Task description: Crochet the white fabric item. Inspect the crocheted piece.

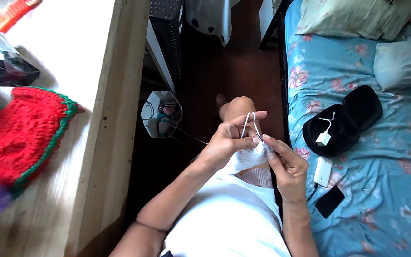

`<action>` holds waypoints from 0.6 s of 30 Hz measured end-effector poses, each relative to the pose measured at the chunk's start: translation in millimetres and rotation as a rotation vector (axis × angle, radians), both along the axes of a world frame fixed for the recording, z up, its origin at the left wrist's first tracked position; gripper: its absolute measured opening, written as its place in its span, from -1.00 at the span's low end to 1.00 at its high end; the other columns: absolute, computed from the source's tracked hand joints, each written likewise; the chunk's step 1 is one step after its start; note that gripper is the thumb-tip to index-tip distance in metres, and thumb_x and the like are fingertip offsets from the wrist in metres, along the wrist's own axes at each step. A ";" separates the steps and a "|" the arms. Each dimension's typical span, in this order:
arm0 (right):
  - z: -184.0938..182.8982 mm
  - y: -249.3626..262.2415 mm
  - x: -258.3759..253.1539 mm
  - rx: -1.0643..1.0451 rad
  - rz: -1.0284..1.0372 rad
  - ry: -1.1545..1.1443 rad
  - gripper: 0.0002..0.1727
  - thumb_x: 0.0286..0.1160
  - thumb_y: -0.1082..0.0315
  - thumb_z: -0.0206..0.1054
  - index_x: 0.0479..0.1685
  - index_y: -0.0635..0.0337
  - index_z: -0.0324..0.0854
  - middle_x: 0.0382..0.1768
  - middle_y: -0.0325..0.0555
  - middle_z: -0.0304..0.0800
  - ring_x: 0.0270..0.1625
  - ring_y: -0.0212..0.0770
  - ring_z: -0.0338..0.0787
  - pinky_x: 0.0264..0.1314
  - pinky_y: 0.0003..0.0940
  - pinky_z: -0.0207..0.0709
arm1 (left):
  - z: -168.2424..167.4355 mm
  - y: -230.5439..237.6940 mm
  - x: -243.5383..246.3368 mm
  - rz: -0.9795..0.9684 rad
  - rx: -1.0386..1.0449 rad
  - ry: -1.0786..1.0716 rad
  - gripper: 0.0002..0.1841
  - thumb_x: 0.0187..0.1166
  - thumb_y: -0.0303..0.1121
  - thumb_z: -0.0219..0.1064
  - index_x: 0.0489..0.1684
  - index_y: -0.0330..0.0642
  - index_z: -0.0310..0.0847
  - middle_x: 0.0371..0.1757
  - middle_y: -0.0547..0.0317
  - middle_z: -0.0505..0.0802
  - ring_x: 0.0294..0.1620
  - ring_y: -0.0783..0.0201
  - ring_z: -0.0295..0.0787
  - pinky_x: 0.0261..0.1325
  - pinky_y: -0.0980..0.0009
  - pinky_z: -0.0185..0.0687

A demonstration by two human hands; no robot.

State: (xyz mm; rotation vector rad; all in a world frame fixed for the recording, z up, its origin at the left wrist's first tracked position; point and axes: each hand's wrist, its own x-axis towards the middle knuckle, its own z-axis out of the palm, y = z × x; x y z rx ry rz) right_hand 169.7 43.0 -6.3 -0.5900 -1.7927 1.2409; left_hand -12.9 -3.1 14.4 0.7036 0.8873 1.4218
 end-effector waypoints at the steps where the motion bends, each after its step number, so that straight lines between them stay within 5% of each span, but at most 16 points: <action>1: -0.7 0.8 0.6 -0.044 0.027 0.019 -0.66 0.64 0.50 0.23 0.26 0.16 0.81 0.09 -0.27 0.89 0.07 -0.56 0.80 0.20 -0.62 0.68 | -3.2 -0.8 -2.0 0.013 0.005 -0.004 -0.50 0.41 -0.67 0.24 0.40 -0.25 0.63 -0.42 0.24 0.80 -0.48 0.54 0.63 -0.36 0.65 0.55; 3: -1.8 1.2 3.1 -0.158 0.059 0.070 -0.68 0.63 0.49 0.25 0.23 0.12 0.83 0.10 -0.32 0.90 0.01 -0.58 0.81 0.10 -0.64 0.68 | -11.5 -3.2 -12.7 0.036 0.019 0.006 -0.84 0.50 -0.51 0.28 -0.16 -0.16 0.80 -0.41 0.27 0.85 -0.46 0.54 0.70 -0.35 0.63 0.63; 5: -1.8 1.7 6.3 -0.294 0.067 0.137 -0.67 0.61 0.51 0.26 0.20 0.12 0.84 0.02 -0.35 0.91 -0.19 -0.66 0.73 -0.14 -0.71 0.61 | -20.5 -5.9 -31.9 -0.014 0.038 0.025 -0.76 0.55 -0.31 0.30 -0.57 -0.03 0.73 -0.45 0.29 0.86 -0.40 0.48 0.79 -0.22 0.51 0.74; 7: -2.6 3.2 8.9 -0.401 0.068 0.187 -0.68 0.58 0.51 0.27 0.18 0.14 0.84 -0.08 -0.35 0.91 -0.33 -0.69 0.64 -0.31 -0.75 0.50 | -31.3 -9.2 -51.5 -0.108 0.098 0.029 -0.69 0.52 -0.17 0.37 -0.68 0.02 0.76 -0.38 0.31 0.89 -0.30 0.46 0.83 -0.11 0.48 0.74; 10: -3.1 3.4 8.6 -0.481 0.076 0.222 -0.70 0.57 0.49 0.30 0.17 0.16 0.84 -0.13 -0.33 0.91 -0.38 -0.70 0.63 -0.37 -0.77 0.47 | -43.8 -10.1 -62.8 -0.177 0.323 -0.092 -0.69 0.55 -0.02 0.38 -0.48 0.03 0.86 -0.03 0.20 0.93 0.11 0.25 0.86 0.25 0.29 0.71; 12: -3.6 1.6 6.9 -0.476 0.062 0.213 -0.68 0.56 0.52 0.28 0.18 0.20 0.83 -0.10 -0.29 0.92 -0.37 -0.68 0.64 -0.36 -0.76 0.48 | -39.5 -7.9 -54.3 -0.127 0.389 -0.187 -0.68 0.49 -0.09 0.46 0.06 -0.02 0.88 0.26 0.04 0.85 0.31 0.09 0.78 0.36 0.18 0.67; 15: -4.9 -1.5 4.0 -0.393 0.010 0.160 -0.67 0.54 0.59 0.25 0.18 0.27 0.82 -0.01 -0.23 0.91 -0.33 -0.66 0.65 -0.31 -0.73 0.52 | -15.5 -3.5 -28.9 -0.060 0.264 -0.020 -0.18 0.37 -0.39 0.50 0.76 0.15 0.28 0.25 0.11 0.83 0.13 0.24 0.82 0.15 0.36 0.76; 18: -6.2 -4.7 3.4 -0.239 -0.081 0.072 -0.66 0.53 0.62 0.23 0.17 0.32 0.81 0.00 -0.19 0.89 -0.22 -0.60 0.73 -0.19 -0.70 0.61 | -7.3 1.6 -5.5 0.024 0.199 0.157 -0.02 0.31 -0.75 0.31 0.88 -0.04 0.00 -0.05 0.09 0.86 -0.16 0.33 0.83 -0.04 0.46 0.78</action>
